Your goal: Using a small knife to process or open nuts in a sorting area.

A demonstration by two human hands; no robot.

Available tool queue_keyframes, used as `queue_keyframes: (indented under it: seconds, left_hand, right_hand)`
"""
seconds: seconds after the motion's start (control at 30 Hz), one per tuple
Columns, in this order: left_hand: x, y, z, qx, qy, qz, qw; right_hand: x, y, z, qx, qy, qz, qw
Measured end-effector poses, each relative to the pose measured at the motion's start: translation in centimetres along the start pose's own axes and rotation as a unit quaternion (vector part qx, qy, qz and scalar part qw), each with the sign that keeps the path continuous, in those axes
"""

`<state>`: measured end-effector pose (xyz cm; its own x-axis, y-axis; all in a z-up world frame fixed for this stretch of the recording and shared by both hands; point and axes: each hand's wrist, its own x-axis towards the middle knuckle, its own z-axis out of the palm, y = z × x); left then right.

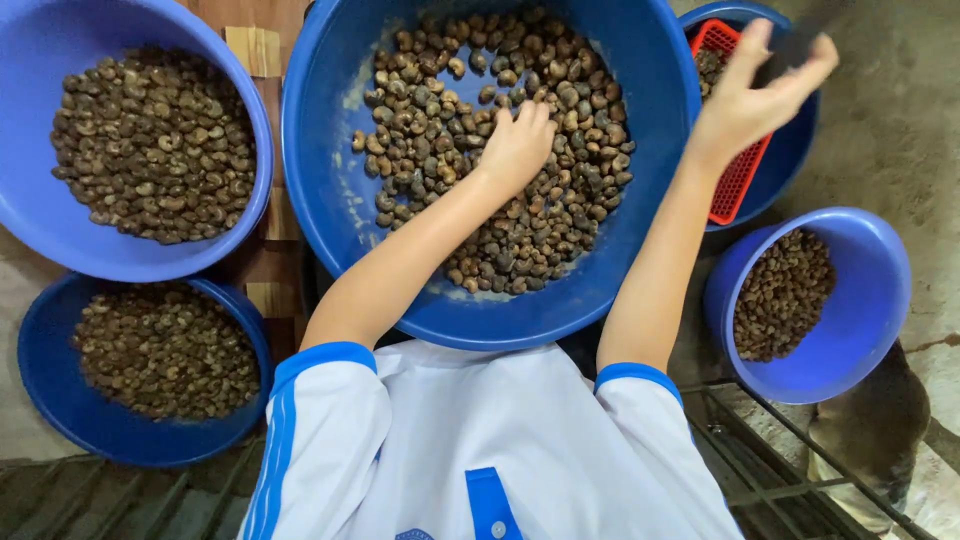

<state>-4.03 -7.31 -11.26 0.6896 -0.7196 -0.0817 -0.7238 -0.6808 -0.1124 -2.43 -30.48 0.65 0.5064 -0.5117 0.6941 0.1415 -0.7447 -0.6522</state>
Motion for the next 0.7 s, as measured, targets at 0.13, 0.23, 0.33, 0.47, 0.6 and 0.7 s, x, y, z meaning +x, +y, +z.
queue_keyframes:
  seconds: [0.13, 0.23, 0.33, 0.47, 0.6, 0.7]
  left_hand:
    - [0.1, 1.3, 2.5, -0.068, 0.045, -0.081, 0.993]
    - [-0.1, -0.4, 0.6, -0.117, -0.043, -0.066, 0.990]
    - [-1.0, -1.5, -0.2, -0.157, -0.101, -0.023, 0.982]
    - [-1.0, -1.2, 0.5, -0.183, -0.075, -0.007, 0.980]
    - [-1.4, -2.0, -2.0, -0.203, -0.108, 0.011, 0.973]
    - [-1.9, -3.0, -2.8, -0.236, -0.113, -0.032, 0.965]
  right_hand:
    - [-0.5, -3.7, 1.1, 0.092, -0.114, -0.067, 0.987]
    - [-0.9, -4.9, 1.4, 0.081, -0.149, -0.083, 0.982]
    - [-1.5, -6.6, 1.5, 0.079, -0.192, -0.086, 0.975]
    - [-2.4, -8.5, 1.5, 0.080, -0.265, -0.082, 0.957]
    - [-2.7, -9.2, 1.6, 0.072, -0.290, -0.079, 0.951]
    - [-2.9, -9.3, 1.7, 0.053, -0.304, -0.071, 0.949]
